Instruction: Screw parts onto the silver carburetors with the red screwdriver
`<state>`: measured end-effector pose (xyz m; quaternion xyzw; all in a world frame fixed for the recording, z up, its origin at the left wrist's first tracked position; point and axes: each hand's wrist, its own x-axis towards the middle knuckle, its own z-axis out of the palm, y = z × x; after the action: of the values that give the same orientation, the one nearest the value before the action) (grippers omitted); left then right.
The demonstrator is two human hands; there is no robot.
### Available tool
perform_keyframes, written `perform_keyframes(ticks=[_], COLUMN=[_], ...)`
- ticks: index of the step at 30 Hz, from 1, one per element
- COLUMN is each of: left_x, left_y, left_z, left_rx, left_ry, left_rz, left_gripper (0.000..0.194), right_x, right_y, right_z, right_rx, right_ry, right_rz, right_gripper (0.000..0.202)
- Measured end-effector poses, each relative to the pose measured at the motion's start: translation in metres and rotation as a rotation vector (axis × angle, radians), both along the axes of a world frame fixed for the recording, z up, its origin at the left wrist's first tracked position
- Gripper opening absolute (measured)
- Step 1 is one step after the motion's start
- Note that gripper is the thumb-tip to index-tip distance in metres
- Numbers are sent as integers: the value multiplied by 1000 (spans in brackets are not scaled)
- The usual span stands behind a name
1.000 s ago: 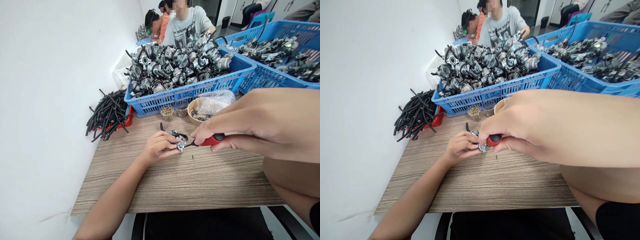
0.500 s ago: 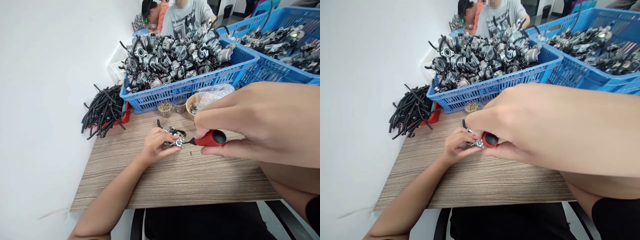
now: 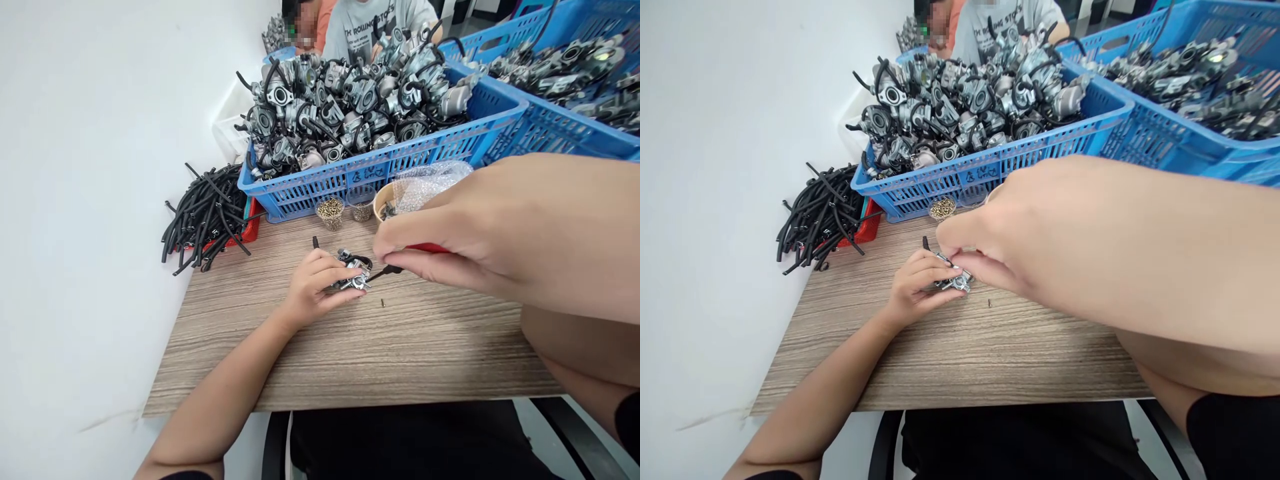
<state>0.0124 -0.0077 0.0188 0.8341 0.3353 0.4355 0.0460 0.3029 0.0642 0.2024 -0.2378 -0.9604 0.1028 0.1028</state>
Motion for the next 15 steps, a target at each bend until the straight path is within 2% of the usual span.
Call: perform_keyframes(ticks=[5, 9, 15], left_x=[-2, 0, 4], left_y=[1, -2, -5], left_z=[0, 2, 3], left_rx=[20, -33, -60], left_ry=[-8, 18, -20], left_rz=[-5, 9, 33], left_gripper=[31, 34, 29], right_x=[-10, 0, 15], right_y=[-14, -27, -39], right_z=[9, 12, 4], right_rx=[6, 8, 105], right_ry=[-92, -74, -68], right_rz=[11, 22, -40], right_gripper=[41, 7, 16])
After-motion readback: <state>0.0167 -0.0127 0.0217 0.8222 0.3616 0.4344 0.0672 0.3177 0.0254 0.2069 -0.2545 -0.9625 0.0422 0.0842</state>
